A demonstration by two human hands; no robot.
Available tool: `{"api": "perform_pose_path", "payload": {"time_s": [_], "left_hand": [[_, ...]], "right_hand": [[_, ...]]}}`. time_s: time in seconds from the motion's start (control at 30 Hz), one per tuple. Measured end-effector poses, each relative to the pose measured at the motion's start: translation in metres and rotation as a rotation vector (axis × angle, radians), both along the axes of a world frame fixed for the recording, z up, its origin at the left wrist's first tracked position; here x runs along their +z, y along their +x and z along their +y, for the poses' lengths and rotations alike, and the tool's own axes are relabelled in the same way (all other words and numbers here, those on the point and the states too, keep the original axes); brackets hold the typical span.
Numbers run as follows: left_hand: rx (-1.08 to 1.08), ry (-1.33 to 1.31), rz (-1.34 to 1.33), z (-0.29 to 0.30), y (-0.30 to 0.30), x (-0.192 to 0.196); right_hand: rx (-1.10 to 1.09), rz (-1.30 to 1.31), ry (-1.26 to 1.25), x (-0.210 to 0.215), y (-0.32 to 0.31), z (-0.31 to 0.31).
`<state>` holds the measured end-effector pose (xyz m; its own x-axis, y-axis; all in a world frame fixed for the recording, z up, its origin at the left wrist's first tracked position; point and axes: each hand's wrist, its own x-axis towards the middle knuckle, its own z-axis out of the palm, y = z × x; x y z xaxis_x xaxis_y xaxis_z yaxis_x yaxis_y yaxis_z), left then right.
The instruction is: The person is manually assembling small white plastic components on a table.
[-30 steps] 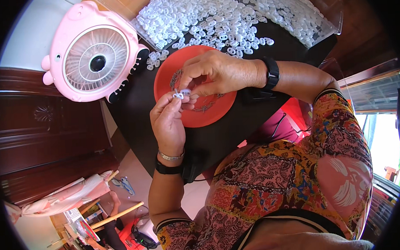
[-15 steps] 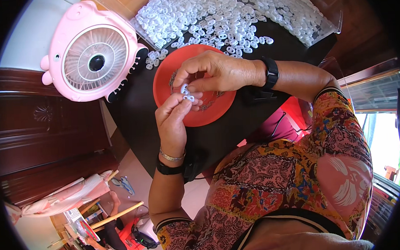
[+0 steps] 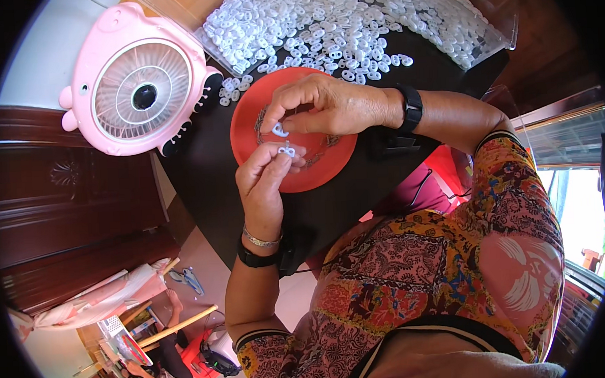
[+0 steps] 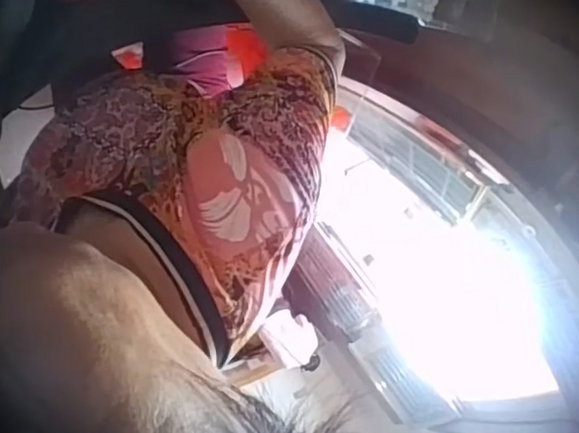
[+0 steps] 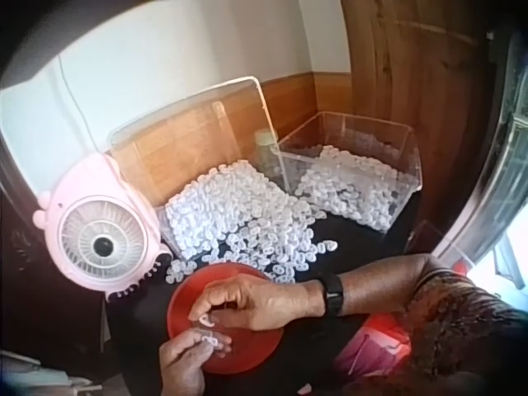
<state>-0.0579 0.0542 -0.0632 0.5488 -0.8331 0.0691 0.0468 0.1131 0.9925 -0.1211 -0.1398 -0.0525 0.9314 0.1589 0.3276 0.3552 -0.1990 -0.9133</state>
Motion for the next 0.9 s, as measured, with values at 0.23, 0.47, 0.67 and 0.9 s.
{"api": "perform_pose_path", "payload": {"time_s": [0.23,0.47,0.67,0.9], "left_hand": [[0.122,0.081,-0.027,0.0015,0.0025,-0.0019],[0.133,0.073,-0.022,0.0009,0.0036,-0.0036],[0.125,0.079,-0.016,0.0010,0.0029,-0.0029],[0.126,0.080,-0.029,0.0010,0.0033,-0.0042]], "right_hand": [[-0.001,0.224,0.114,0.0042,-0.0012,-0.0042],[0.049,0.217,0.141,-0.0007,0.0006,-0.0039],[0.056,0.270,0.169,-0.0006,0.0003,-0.0056],[0.086,0.280,0.199,-0.0015,-0.0007,-0.0028]]}}
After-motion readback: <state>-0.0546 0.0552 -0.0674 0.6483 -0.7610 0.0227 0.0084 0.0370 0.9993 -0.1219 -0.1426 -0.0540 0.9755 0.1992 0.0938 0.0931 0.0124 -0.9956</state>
